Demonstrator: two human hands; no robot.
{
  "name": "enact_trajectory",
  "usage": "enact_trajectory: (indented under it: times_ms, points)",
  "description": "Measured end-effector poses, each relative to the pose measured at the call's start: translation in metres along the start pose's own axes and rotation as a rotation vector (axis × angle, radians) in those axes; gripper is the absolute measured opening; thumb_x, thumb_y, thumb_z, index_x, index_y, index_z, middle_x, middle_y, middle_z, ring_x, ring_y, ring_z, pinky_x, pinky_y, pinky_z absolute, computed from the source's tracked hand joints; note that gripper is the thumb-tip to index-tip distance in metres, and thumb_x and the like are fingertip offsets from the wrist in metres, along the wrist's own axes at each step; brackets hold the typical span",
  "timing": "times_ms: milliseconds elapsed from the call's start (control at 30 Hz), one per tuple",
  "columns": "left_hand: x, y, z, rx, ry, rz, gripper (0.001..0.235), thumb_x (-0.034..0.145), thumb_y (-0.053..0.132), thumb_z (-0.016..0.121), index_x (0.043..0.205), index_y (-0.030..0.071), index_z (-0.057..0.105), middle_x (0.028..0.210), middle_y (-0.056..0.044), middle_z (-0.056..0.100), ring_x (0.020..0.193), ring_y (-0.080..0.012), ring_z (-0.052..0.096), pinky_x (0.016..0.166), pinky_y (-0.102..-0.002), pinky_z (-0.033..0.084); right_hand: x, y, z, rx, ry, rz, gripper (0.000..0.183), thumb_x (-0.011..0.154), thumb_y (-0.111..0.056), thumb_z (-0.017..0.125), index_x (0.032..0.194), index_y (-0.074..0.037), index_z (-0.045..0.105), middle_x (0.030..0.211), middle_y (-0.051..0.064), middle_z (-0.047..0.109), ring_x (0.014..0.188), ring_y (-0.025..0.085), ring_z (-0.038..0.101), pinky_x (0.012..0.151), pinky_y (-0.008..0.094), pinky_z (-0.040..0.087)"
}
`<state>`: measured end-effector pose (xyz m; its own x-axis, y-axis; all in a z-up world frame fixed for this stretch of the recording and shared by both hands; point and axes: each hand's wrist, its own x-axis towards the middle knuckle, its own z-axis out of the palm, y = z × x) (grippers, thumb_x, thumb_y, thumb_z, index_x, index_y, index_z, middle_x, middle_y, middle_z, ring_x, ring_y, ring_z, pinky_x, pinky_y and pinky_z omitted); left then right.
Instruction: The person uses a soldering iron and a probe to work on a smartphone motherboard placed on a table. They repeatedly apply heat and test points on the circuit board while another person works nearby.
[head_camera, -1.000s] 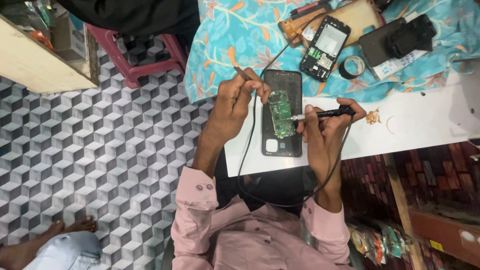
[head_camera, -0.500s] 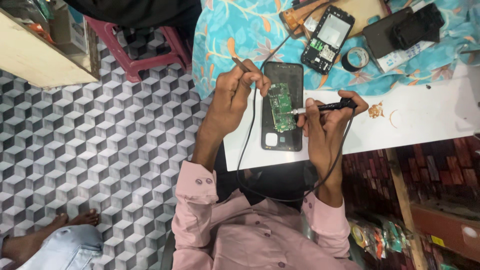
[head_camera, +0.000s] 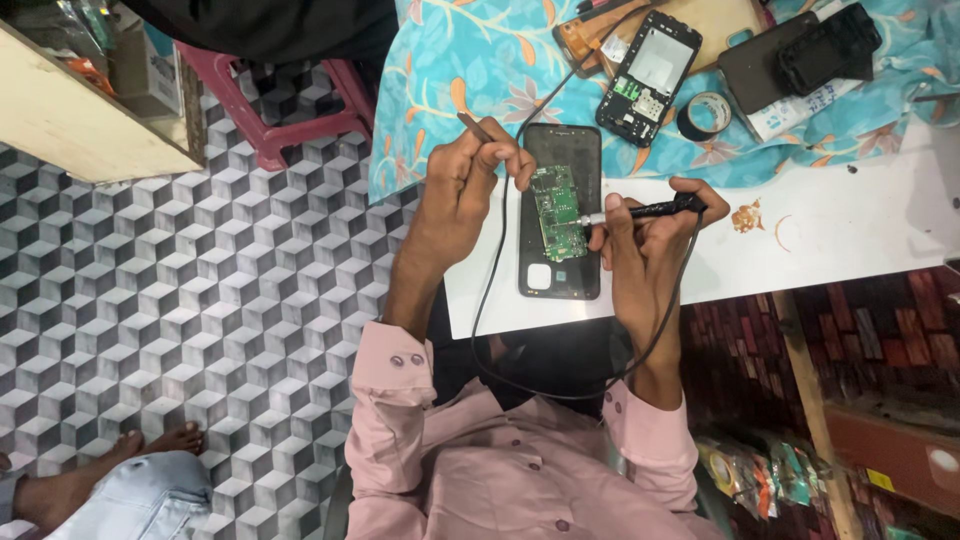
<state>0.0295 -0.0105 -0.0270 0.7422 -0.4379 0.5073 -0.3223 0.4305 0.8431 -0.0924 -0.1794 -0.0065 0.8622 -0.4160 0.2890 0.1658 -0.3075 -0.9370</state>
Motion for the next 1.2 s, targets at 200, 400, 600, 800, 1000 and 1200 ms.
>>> enact_trajectory:
  times_ms: [200, 400, 600, 800, 1000, 1200]
  points:
    - [-0.001, -0.001, 0.0, 0.04, -0.006, 0.004, 0.037, 0.116, 0.032, 0.044, 0.097, 0.001, 0.052, 0.085, -0.01, 0.062, 0.082, -0.0145, 0.06, 0.08, -0.032, 0.053, -0.002, 0.003, -0.002, -0.1, -0.009, -0.009, 0.029, 0.111, -0.007, 0.059, 0.113, 0.007, 0.034, 0.13, 0.012, 0.028, 0.063, 0.011, 0.056, 0.06, 0.027, 0.049]
    - [0.0, -0.001, 0.0, 0.069, -0.015, 0.019, 0.038, 0.115, 0.033, 0.043, 0.096, 0.002, 0.053, 0.084, -0.009, 0.063, 0.081, -0.0144, 0.062, 0.079, -0.032, 0.054, -0.001, 0.004, -0.003, -0.064, -0.008, -0.001, 0.029, 0.11, -0.008, 0.059, 0.112, 0.007, 0.034, 0.129, 0.012, 0.027, 0.064, 0.01, 0.058, 0.058, 0.027, 0.05]
    - [-0.001, 0.0, 0.0, -0.003, -0.009, 0.013, 0.037, 0.117, 0.03, 0.044, 0.098, 0.0, 0.053, 0.086, -0.01, 0.06, 0.084, -0.0161, 0.061, 0.082, -0.033, 0.053, 0.0, 0.004, -0.003, -0.24, -0.044, -0.028, 0.03, 0.118, -0.008, 0.059, 0.101, 0.005, 0.038, 0.127, 0.015, 0.037, 0.058, 0.011, 0.052, 0.065, 0.028, 0.049]
    - [-0.001, -0.002, -0.001, 0.02, -0.022, 0.025, 0.037, 0.117, 0.03, 0.042, 0.098, 0.0, 0.052, 0.086, -0.009, 0.06, 0.083, -0.0159, 0.062, 0.082, -0.032, 0.054, -0.015, -0.012, -0.001, -0.32, -0.053, -0.252, 0.026, 0.118, -0.002, 0.055, 0.108, 0.003, 0.032, 0.109, 0.012, 0.046, 0.085, 0.017, 0.058, 0.079, 0.031, 0.05]
    - [-0.001, -0.005, 0.0, 0.021, -0.028, 0.068, 0.037, 0.117, 0.029, 0.04, 0.098, 0.0, 0.052, 0.087, -0.008, 0.058, 0.082, -0.0159, 0.064, 0.08, -0.032, 0.055, -0.011, -0.026, 0.003, -0.163, -0.154, -0.32, 0.018, 0.12, 0.002, 0.049, 0.127, 0.005, 0.032, 0.111, 0.016, 0.05, 0.086, 0.016, 0.06, 0.071, 0.03, 0.049]
    - [-0.002, -0.006, -0.001, 0.035, -0.035, 0.093, 0.033, 0.118, 0.022, 0.041, 0.098, -0.002, 0.052, 0.088, -0.009, 0.061, 0.082, -0.017, 0.063, 0.081, -0.033, 0.055, 0.005, -0.019, 0.015, -0.445, -0.011, -0.372, 0.023, 0.12, 0.004, 0.056, 0.123, 0.0, 0.033, 0.089, 0.009, 0.053, 0.06, 0.016, 0.057, 0.055, 0.034, 0.037]
